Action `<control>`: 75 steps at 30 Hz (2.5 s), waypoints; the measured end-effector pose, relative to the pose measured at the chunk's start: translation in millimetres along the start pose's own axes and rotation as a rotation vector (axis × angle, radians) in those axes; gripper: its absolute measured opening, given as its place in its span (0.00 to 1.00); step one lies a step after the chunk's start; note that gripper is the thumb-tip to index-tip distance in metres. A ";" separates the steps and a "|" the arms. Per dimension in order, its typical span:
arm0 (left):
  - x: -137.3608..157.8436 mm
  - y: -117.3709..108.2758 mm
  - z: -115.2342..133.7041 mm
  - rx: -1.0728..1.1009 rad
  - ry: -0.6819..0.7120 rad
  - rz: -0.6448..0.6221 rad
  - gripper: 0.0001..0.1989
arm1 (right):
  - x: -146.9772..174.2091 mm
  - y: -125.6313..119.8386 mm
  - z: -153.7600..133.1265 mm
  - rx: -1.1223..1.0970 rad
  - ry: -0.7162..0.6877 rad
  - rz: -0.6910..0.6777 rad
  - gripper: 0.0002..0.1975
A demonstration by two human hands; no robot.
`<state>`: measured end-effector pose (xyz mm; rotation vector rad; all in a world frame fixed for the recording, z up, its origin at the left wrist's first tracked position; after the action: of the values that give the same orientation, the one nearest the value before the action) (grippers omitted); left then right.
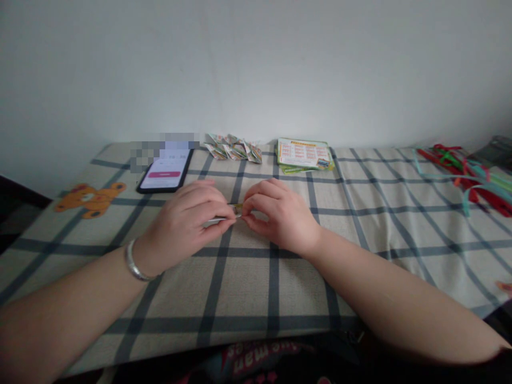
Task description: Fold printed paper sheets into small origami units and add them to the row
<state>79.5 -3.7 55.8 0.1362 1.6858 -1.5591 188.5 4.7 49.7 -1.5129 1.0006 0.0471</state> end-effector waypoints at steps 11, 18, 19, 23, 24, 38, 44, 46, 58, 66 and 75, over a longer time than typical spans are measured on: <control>6.3 2.1 -27.1 0.109 -0.245 0.035 0.13 | 1.1 -15.2 16.8 -0.167 0.116 0.122 0.08; 5.0 5.2 -27.0 0.110 -0.262 -0.007 0.04 | 6.1 -8.2 25.6 -0.219 0.208 0.118 0.08; 4.7 5.8 -26.6 0.108 -0.257 -0.015 0.03 | 7.4 -6.1 27.4 -0.239 0.231 0.113 0.07; 4.5 7.7 -26.3 0.104 -0.241 -0.027 0.03 | 9.5 -1.8 29.6 -0.270 0.260 0.104 0.11; 4.3 8.2 -25.9 0.103 -0.234 -0.031 0.03 | 8.8 -1.1 28.5 -0.261 0.252 0.092 0.12; 5.8 7.5 -30.1 0.038 -0.275 -0.005 0.02 | 13.9 -1.5 52.4 -0.195 0.373 0.134 0.02; 6.7 6.3 -34.7 0.037 -0.310 -0.010 0.02 | 15.4 1.0 59.1 -0.186 0.420 0.121 0.01; 6.6 7.6 -35.1 0.035 -0.313 -0.020 0.03 | 15.3 1.3 60.2 -0.181 0.436 0.117 0.01; 11.6 21.6 -36.1 0.242 -0.348 -0.101 0.31 | 14.6 7.3 63.3 -0.281 0.483 0.104 0.04; 4.3 12.9 -12.6 0.333 -0.126 -0.126 0.13 | 19.1 14.0 72.1 -0.426 0.517 0.129 0.09; 3.6 19.0 -12.5 0.252 -0.100 -0.149 0.15 | 18.5 17.3 73.7 -0.485 0.521 0.119 0.10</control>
<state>82.0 10.0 37.5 0.0618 1.4449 -1.8565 227.2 57.9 7.9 -1.9575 1.5776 -0.0254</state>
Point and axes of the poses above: each hand's wrist, its own x-axis away from the middle knuckle, its own y-axis out of the palm, z = x × y, the point moved 9 cm from there along -x, towards the middle knuckle, and after that the axes turned 4 degrees about -z, right-handed, at the moved point
